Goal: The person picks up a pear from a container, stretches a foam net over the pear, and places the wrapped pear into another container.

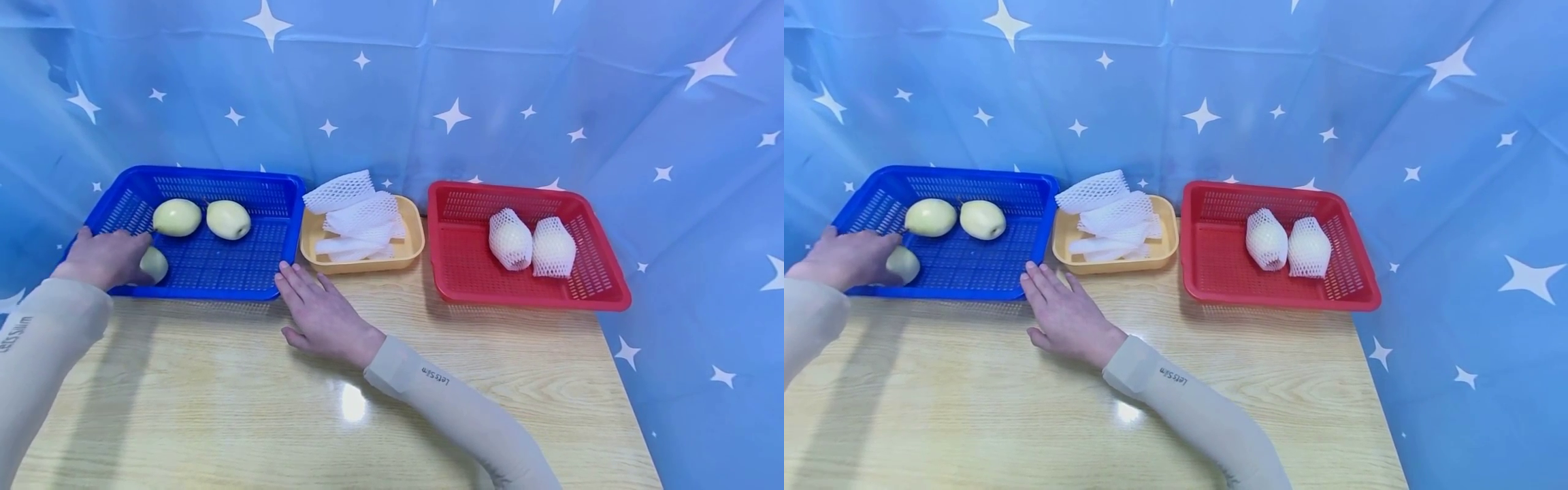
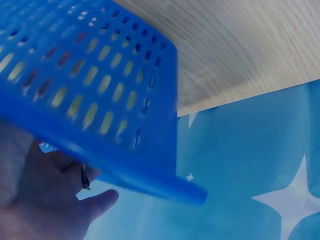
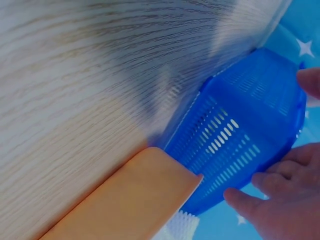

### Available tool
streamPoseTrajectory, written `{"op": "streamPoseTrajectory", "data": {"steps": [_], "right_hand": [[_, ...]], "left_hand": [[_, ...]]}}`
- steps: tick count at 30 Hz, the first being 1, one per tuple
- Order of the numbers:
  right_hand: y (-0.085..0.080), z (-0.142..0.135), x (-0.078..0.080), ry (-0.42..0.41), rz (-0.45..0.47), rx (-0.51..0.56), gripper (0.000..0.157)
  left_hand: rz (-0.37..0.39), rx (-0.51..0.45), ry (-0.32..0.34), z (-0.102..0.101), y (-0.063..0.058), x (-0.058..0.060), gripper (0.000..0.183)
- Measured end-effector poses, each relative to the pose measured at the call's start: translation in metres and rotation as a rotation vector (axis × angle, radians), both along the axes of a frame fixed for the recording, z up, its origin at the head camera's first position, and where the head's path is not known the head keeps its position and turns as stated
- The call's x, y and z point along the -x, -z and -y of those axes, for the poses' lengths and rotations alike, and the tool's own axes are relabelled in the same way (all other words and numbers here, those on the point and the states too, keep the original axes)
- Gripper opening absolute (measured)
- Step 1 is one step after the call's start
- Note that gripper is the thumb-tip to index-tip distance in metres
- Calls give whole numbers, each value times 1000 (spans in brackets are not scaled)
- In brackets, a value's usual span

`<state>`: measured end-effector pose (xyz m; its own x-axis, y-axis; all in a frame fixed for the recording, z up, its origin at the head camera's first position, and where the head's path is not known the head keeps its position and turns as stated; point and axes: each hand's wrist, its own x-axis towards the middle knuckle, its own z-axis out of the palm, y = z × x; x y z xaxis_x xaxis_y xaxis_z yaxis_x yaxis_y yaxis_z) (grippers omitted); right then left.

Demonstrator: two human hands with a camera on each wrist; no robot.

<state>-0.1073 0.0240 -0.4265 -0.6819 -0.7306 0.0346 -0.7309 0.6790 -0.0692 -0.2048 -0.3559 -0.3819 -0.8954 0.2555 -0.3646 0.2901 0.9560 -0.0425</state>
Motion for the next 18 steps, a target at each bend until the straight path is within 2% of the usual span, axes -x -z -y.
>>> {"op": "streamPoseTrajectory", "data": {"steps": [4, 9, 12, 18], "right_hand": [[1, -1, 1, 6, -3, 33, 85], [2, -2, 2, 11, -18, 69, 81], [3, -3, 1, 15, -10, 80, 81], [0, -7, 0, 29, 49, 131, 79]], "left_hand": [[-9, -23, -42, -5, -15, 0, 83], [-84, -94, -58, -17, -33, -6, 71], [-156, -147, -56, -28, -39, -11, 67], [-254, -264, -48, -53, -45, -23, 79]]}}
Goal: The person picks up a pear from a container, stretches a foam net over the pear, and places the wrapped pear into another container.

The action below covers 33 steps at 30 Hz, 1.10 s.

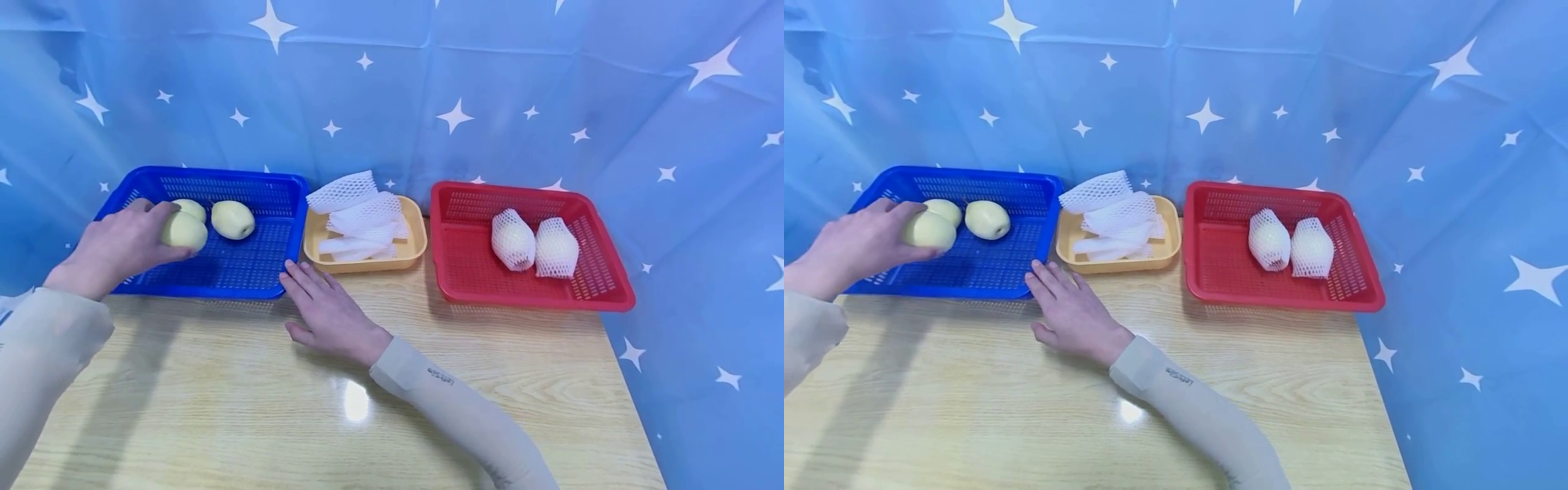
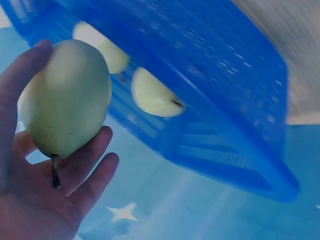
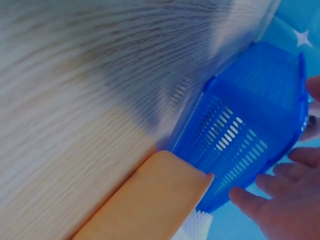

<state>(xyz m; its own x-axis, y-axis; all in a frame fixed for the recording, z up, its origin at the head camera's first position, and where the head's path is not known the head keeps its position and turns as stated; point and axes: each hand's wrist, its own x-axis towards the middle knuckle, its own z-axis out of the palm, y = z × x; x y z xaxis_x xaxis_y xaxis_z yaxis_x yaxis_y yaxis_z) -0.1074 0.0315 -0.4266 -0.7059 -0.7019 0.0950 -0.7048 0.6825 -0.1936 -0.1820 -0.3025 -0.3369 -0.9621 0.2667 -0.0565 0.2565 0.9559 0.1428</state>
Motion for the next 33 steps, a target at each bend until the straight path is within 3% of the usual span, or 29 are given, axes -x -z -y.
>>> {"op": "streamPoseTrajectory", "data": {"steps": [2, 9, 13, 18, 22, 25, 29, 33], "right_hand": [[-2, -5, -1, 31, 29, 45, 77], [-13, -40, -3, 209, 132, 350, 64], [-21, -64, -7, 290, 141, 484, 63], [-27, -88, -15, 395, 88, 596, 55], [-27, -103, -22, 452, 38, 641, 43], [-26, -112, -27, 438, 18, 646, 38], [-22, -119, -34, 403, 50, 619, 40], [-16, -124, -38, 383, 100, 584, 43]], "left_hand": [[-23, -40, 3, -11, -2, -3, 82], [-127, -155, 64, -57, -8, -15, 76], [-136, -197, 103, -83, -11, -22, 74], [-152, -238, 172, -113, -11, -31, 74], [-201, -255, 251, -137, -7, -40, 73], [-216, -263, 323, -155, -1, -46, 73], [-196, -261, 403, -177, 12, -54, 75], [-190, -254, 439, -197, 26, -61, 73]]}}
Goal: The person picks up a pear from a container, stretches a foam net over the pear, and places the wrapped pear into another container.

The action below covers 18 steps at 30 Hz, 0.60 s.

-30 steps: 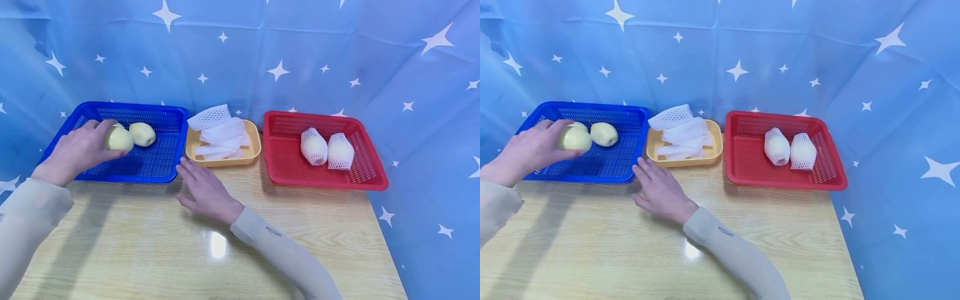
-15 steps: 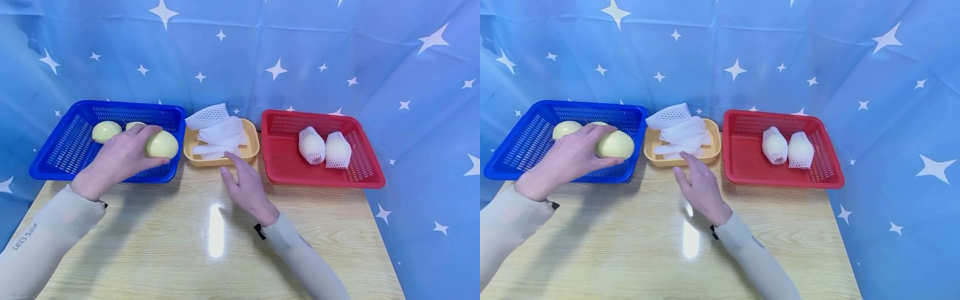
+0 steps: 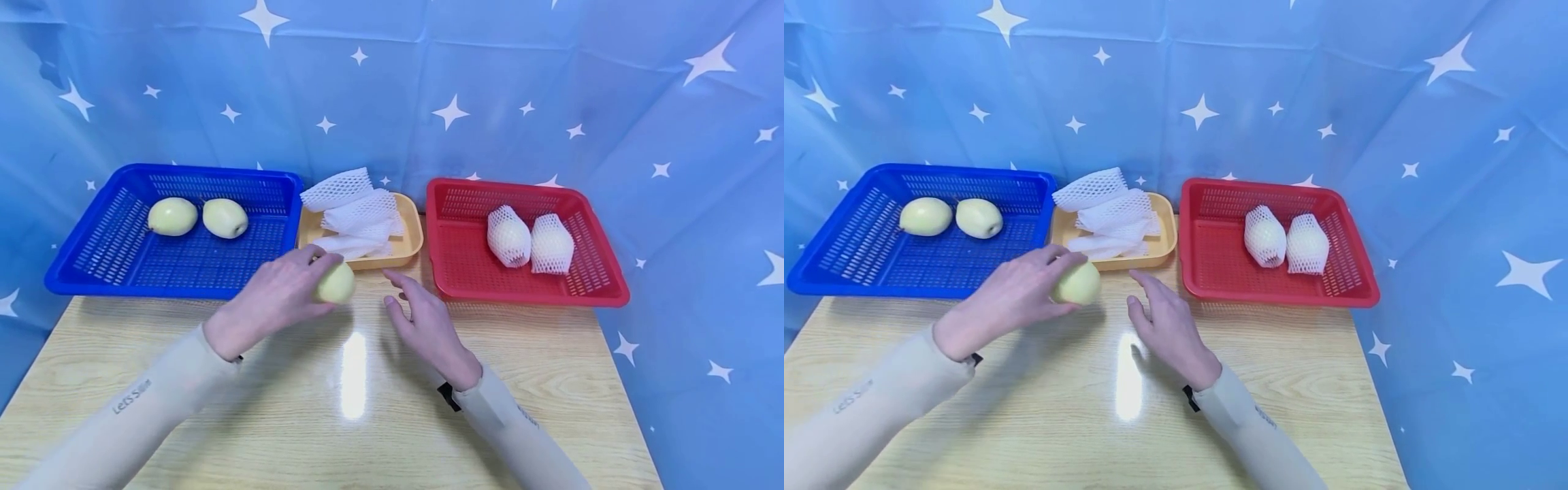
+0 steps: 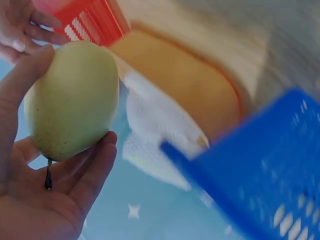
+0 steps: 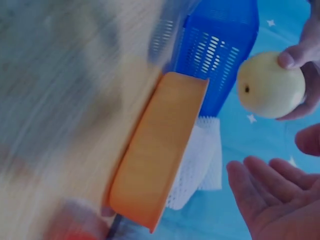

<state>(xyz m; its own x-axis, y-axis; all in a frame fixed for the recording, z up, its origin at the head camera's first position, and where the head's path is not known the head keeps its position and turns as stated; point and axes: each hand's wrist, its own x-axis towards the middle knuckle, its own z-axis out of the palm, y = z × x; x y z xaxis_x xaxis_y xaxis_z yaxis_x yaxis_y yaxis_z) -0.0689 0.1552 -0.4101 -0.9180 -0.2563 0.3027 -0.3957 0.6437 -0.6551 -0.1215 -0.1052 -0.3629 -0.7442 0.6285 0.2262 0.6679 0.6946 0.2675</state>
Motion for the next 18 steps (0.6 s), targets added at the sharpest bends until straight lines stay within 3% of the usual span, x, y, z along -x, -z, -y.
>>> {"op": "streamPoseTrajectory", "data": {"steps": [9, 18], "right_hand": [[12, -7, -5, -32, 62, 16, 40], [22, -8, -7, -73, 296, 62, 42]], "left_hand": [[-10, 9, 30, -32, 24, -13, 68], [32, 77, -8, -48, 48, -21, 59]]}}
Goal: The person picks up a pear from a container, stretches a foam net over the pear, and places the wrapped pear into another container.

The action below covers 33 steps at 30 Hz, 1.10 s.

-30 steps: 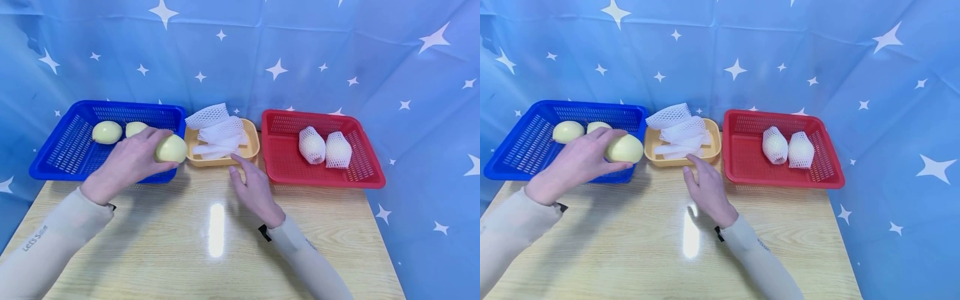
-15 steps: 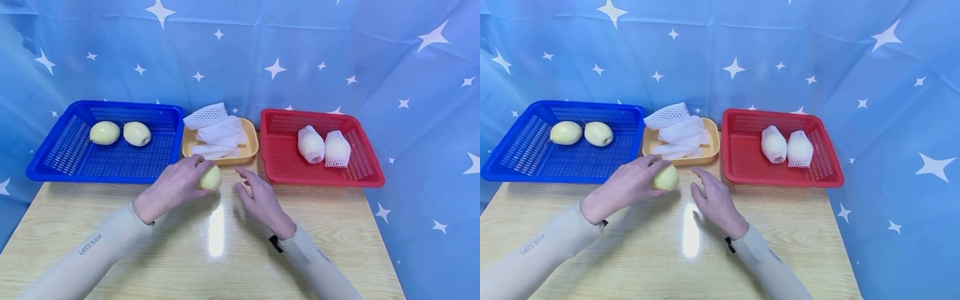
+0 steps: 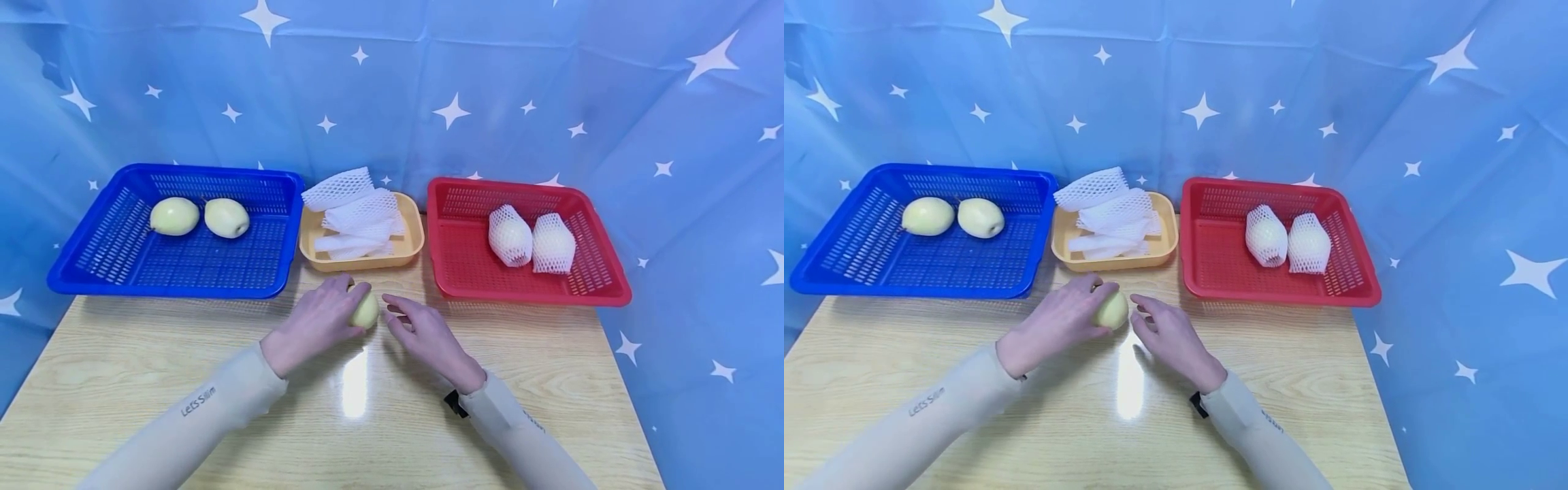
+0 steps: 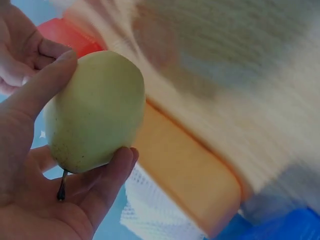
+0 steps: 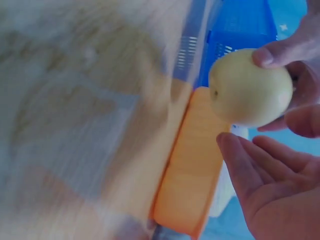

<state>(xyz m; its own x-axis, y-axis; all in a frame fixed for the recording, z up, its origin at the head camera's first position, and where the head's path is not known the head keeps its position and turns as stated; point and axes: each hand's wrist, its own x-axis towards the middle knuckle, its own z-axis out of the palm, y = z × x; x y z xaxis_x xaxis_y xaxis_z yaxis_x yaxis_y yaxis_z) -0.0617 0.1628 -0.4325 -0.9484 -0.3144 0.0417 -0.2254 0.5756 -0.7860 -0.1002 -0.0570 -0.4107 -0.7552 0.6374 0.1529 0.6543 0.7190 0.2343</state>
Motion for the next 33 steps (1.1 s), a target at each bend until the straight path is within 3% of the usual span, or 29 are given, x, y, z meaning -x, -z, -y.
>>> {"op": "streamPoseTrajectory", "data": {"steps": [8, 11, 15, 19, 24, 28, 33], "right_hand": [[6, -1, 1, -22, 65, -12, 42], [8, -1, 1, -18, 113, 4, 43], [12, -3, 2, -14, 181, 48, 48], [15, -5, 3, -2, 262, 117, 55], [16, -5, 5, 13, 325, 177, 62], [16, -4, 5, 28, 325, 150, 65], [16, -2, 6, 37, 302, 104, 67]], "left_hand": [[43, 30, -23, -5, 13, -2, 70], [66, 27, -28, -8, 15, -2, 83], [111, -15, -19, -12, 16, 0, 105], [185, -93, -13, -11, 16, 0, 112], [310, -208, -33, -4, 19, 1, 110], [406, -302, -85, 4, 24, 0, 103], [466, -415, -110, 10, 29, -1, 77]]}}
